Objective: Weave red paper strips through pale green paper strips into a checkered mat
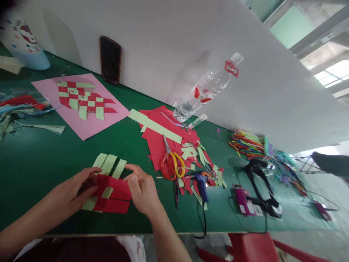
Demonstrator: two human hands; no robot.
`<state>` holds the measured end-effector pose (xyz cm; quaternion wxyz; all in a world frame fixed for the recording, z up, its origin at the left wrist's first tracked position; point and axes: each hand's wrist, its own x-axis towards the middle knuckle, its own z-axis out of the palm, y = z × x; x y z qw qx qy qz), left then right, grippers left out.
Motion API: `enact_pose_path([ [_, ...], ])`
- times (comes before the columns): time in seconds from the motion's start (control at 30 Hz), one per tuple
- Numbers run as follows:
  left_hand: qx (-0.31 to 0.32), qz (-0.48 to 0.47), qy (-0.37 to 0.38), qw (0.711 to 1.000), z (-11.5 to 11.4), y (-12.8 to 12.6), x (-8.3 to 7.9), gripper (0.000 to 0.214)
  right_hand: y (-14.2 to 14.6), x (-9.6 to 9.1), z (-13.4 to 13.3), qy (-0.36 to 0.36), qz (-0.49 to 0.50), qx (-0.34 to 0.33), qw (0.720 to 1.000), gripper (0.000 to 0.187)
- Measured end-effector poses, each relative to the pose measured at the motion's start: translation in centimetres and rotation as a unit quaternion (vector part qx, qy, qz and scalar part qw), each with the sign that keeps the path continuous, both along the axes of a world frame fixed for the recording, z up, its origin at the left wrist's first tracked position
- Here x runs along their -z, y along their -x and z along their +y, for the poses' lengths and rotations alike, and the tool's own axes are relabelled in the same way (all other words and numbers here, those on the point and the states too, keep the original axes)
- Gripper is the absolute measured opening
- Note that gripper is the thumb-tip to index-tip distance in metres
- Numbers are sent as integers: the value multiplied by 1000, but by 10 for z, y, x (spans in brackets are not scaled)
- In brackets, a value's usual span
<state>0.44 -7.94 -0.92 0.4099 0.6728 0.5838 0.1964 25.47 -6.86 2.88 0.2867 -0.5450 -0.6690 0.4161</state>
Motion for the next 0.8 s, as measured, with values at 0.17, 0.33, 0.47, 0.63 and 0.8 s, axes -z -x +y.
enact_pose_path([
  [0.17, 15, -13, 1, 1000, -1, 0, 0, 42, 13, -7, -3, 55, -28, -20, 998, 40],
  [0.33, 48, 2, -9, 999, -4, -1, 3, 42, 33, -15, -4, 26, 31, -85, 996, 34],
  [0.47, 48, -30, -8, 998, -6, 1, 4, 24, 40, -15, 14, -46, -8, -119, 992, 31],
  [0.63, 28, -89, -63, 994, -10, 3, 3, 25, 46, 1, 45, -135, -278, -95, 946, 32],
  [0.8, 3, -58, -16, 998, -8, 3, 9, 26, 54, 10, 49, -128, -336, -136, 923, 26],
])
